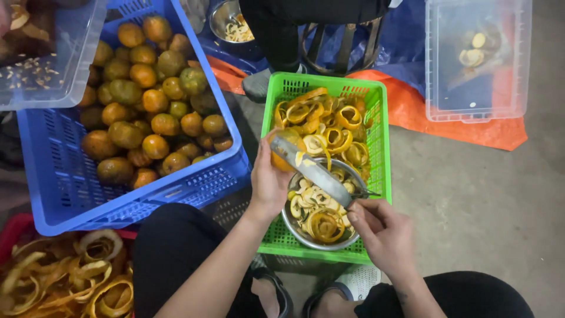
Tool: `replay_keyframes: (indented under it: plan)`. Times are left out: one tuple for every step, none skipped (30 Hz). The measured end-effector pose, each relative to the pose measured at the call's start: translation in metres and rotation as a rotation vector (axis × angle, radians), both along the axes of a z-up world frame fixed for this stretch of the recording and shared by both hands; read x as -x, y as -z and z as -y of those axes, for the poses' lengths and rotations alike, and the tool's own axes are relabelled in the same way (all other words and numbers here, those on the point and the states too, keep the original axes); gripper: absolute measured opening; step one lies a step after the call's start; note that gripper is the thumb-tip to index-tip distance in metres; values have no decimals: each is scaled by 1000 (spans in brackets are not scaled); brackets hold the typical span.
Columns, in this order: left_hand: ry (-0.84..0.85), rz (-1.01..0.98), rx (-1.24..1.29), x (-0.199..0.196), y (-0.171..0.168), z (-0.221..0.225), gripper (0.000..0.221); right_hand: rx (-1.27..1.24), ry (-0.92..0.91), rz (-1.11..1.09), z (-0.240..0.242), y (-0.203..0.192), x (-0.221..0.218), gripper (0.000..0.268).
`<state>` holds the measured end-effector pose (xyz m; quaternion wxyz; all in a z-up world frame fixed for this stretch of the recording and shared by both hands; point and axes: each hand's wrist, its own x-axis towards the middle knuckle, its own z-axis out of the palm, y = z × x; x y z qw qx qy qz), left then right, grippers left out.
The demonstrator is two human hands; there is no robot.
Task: Peeling oranges using a knife and separating the fruit from the peels into baskets
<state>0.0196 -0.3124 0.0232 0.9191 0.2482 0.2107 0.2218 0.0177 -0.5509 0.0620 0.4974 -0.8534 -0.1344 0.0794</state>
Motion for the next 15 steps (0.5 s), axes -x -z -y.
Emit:
replay_keyframes:
  plan:
    - [4,45,-46,2,0,1,43,-20,-11,-7,0,0,0,23]
    - [3,48,-46,2,0,2,43,-21,-11,-5,0,2,0,23]
    - [-11,70,-80,2,-1,2,42,2,-26,9,0,4,1,22]
    - [-26,93,-113,2,-2,3,42,25,-41,23,0,5,1,21]
    - [-26,95,-114,3,-6,4,42,25,-41,24,0,8,1,21]
    - [-18,60,-167,5,-10,4,45,23,-31,-8,1,11,2,22]
    - [-10,24,-221,7,-13,5,47,19,-20,-43,1,14,4,24]
    - [-9,24,-223,8,-18,6,47,18,-20,-43,1,14,6,24]
    - [-14,-52,-272,9,-23,9,49,21,-26,-25,2,14,8,21]
    - [-19,-128,-321,10,-28,11,51,24,-31,-6,3,14,10,19]
    - [-16,-128,-320,8,-23,13,51,25,-28,-7,4,18,13,19]
    - [-73,-196,-389,7,-17,16,54,-33,-7,-63,6,22,16,19]
    - [-130,-265,-457,6,-12,19,58,-90,15,-120,8,26,20,20]
    - [-126,-266,-457,6,-9,21,58,-89,19,-121,8,26,22,20]
    - [-127,-282,-441,8,-6,23,52,-73,31,-132,9,26,25,21]
